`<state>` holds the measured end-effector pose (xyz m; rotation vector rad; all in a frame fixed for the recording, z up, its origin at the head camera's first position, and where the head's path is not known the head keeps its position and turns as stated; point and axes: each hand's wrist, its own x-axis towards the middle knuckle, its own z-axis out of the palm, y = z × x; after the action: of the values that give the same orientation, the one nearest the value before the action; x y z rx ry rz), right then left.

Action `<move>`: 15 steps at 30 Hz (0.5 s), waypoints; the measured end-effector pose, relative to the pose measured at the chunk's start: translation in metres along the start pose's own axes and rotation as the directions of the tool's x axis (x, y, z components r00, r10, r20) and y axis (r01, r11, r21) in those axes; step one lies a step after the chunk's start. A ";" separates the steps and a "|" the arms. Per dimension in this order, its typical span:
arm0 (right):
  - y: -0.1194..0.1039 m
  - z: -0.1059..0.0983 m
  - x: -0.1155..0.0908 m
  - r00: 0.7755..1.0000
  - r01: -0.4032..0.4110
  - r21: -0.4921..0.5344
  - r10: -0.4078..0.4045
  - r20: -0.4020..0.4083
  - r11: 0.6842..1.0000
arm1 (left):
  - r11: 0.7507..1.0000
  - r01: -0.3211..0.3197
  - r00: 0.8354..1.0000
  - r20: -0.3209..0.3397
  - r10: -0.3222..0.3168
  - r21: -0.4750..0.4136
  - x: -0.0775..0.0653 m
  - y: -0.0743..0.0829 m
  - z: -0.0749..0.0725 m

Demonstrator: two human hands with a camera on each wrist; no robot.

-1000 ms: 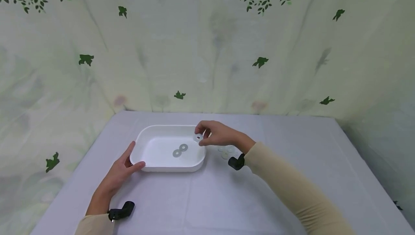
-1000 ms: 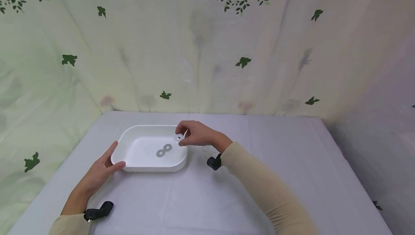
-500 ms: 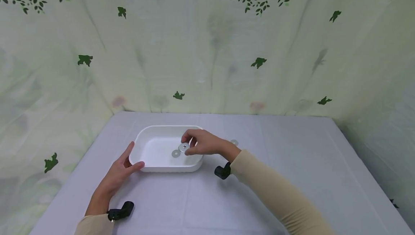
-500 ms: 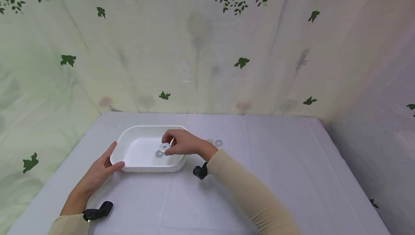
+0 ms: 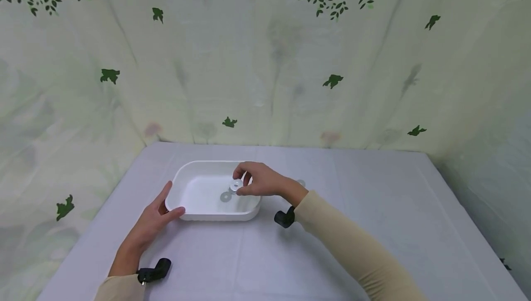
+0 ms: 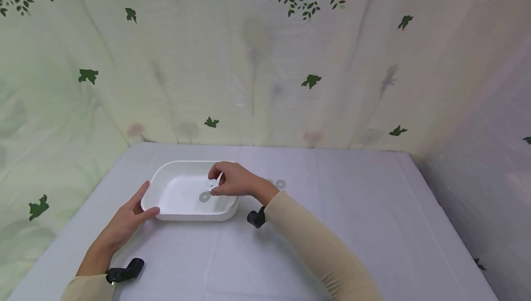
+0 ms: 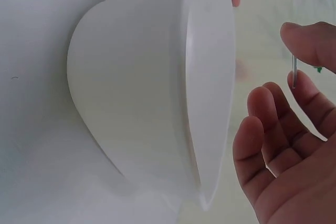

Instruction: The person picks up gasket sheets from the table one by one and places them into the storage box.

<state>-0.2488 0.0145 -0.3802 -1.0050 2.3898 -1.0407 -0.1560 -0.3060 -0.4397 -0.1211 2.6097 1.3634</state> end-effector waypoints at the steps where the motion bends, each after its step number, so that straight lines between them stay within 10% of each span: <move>1: 0.000 0.000 0.000 1.000 -0.001 0.003 0.001 -0.001 1.000 | 1.000 -0.004 1.000 -0.001 0.004 0.006 0.000 0.001 0.000; 15: 0.006 -0.013 -0.008 0.998 0.009 -0.015 -0.010 -0.066 1.000 | 1.000 0.002 1.000 0.009 -0.002 0.004 0.003 0.001 -0.001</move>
<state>-0.2529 0.0298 -0.3759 -1.0029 2.4513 -1.0765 -0.1590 -0.3056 -0.4390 -0.1167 2.6042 1.3556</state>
